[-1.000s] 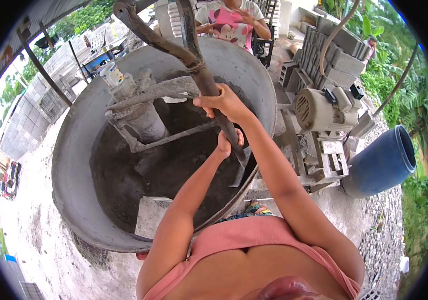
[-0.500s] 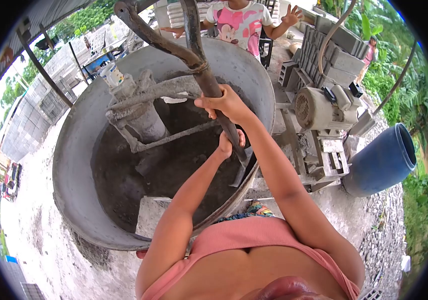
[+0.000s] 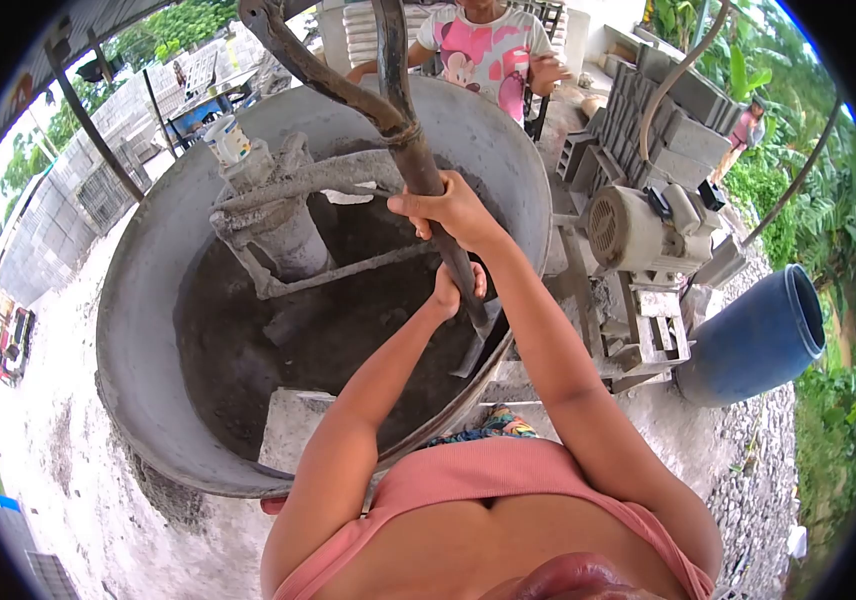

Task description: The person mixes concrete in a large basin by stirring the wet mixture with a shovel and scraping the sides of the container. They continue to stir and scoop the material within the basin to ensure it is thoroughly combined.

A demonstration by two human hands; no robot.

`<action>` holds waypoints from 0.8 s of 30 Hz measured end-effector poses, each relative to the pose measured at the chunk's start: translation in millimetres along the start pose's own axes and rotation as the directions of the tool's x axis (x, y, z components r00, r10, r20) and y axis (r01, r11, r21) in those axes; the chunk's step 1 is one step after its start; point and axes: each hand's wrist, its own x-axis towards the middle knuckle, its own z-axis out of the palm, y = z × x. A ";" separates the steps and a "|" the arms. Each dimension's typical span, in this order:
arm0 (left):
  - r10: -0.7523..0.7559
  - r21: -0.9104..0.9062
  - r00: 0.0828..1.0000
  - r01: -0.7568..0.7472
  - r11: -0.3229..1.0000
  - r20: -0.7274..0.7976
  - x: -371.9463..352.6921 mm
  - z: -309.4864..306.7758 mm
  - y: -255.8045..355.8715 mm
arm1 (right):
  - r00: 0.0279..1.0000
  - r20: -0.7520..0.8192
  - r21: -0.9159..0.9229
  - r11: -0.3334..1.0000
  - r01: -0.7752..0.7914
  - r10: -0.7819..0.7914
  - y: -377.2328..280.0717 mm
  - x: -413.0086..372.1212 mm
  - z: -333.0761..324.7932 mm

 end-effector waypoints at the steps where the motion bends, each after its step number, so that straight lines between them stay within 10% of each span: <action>1: 0.003 0.014 1.000 -0.003 1.000 -0.017 -0.1 0.1 0.1 | 1.000 0.004 0.003 1.000 0.004 -0.004 1.2 1.2 -0.1; 24: 0.026 0.032 1.000 -0.026 0.999 -0.012 3.4 -10.3 4.5 | 0.996 0.083 0.030 0.999 -0.017 0.014 6.8 16.4 2.0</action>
